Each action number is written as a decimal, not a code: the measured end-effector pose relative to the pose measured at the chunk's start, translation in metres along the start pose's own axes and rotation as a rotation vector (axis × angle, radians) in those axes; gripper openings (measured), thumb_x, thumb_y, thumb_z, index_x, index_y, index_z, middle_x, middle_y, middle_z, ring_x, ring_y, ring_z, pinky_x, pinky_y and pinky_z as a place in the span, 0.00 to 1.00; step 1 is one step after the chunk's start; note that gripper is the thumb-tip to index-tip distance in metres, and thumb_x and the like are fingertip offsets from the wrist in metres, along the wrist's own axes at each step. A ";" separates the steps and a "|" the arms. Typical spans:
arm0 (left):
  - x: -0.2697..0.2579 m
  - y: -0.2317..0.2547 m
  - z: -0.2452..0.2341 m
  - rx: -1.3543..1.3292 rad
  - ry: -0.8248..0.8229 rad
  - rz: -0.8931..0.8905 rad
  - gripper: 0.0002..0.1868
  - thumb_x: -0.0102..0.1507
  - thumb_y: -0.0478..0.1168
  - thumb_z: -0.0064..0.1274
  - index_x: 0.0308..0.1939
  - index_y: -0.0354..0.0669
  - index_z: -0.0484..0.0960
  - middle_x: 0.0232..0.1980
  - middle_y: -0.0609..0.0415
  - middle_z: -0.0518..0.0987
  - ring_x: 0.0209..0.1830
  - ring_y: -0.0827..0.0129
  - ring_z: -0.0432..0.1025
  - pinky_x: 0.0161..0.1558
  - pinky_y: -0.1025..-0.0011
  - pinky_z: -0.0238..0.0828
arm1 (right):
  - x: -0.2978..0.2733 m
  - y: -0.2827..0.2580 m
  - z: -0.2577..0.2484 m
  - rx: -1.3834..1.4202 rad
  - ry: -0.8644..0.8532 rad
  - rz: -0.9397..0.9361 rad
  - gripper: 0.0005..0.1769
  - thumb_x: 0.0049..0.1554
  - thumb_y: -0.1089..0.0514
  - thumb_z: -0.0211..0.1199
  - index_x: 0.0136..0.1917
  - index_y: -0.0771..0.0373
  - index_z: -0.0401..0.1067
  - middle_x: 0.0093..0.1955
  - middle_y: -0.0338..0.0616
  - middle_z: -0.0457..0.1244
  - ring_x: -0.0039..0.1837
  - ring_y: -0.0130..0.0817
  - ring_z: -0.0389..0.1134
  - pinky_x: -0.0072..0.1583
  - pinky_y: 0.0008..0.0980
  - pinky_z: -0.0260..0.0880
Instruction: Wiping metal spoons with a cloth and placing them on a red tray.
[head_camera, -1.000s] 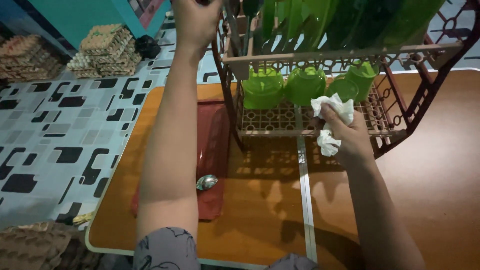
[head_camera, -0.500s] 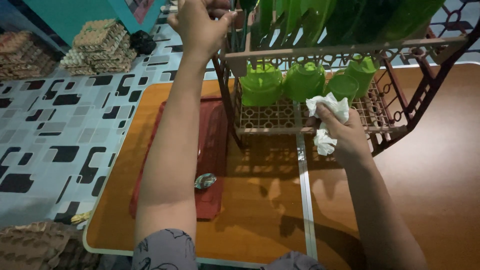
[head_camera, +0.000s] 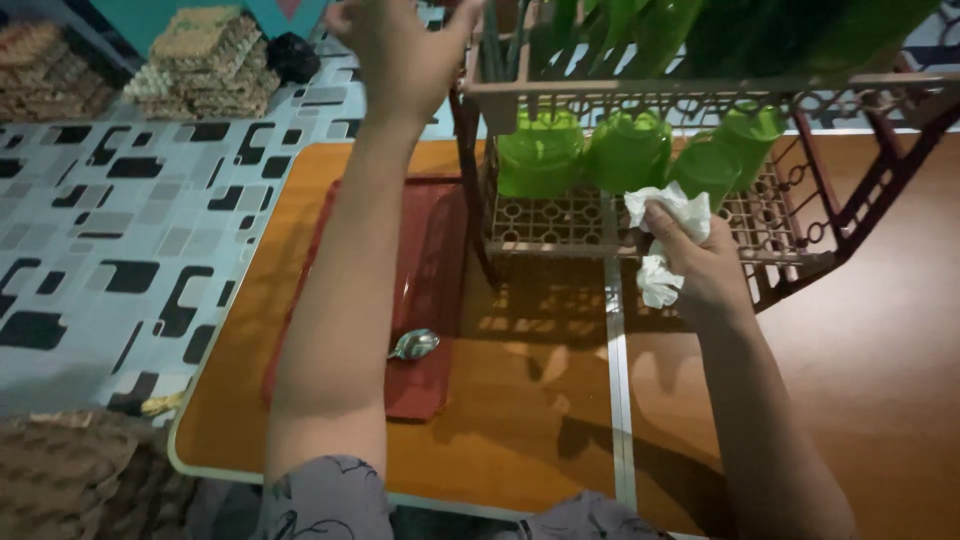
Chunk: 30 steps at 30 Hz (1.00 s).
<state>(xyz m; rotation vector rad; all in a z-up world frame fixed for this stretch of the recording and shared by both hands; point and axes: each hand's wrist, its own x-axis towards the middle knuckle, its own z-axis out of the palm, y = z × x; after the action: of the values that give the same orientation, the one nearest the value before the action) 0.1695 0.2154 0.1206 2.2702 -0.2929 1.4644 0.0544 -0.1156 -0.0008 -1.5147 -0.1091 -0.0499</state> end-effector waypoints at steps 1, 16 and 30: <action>-0.005 0.010 -0.026 0.006 -0.002 -0.007 0.26 0.62 0.55 0.75 0.54 0.60 0.73 0.52 0.59 0.77 0.55 0.58 0.67 0.49 0.61 0.47 | 0.001 0.000 0.002 -0.002 -0.007 0.006 0.08 0.64 0.49 0.64 0.48 0.53 0.74 0.30 0.22 0.53 0.30 0.15 0.47 0.33 0.22 0.43; -0.220 0.001 -0.171 0.150 -1.275 -0.762 0.21 0.55 0.39 0.66 0.53 0.41 0.88 0.52 0.42 0.86 0.57 0.48 0.79 0.56 0.52 0.75 | -0.022 0.006 0.047 0.023 -0.025 0.003 0.08 0.64 0.55 0.68 0.43 0.54 0.75 0.30 0.29 0.61 0.31 0.13 0.55 0.36 0.16 0.54; -0.277 -0.019 -0.163 0.230 -1.268 -0.727 0.12 0.59 0.39 0.63 0.46 0.52 0.89 0.44 0.55 0.87 0.54 0.56 0.80 0.57 0.56 0.73 | -0.042 -0.003 0.086 0.011 -0.171 0.164 0.16 0.61 0.54 0.70 0.33 0.60 0.75 0.23 0.33 0.59 0.25 0.17 0.52 0.30 0.19 0.51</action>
<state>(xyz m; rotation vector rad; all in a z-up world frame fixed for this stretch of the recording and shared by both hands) -0.0731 0.2927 -0.0765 2.7198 0.3566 -0.3984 0.0089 -0.0317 0.0021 -1.5102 -0.1218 0.2116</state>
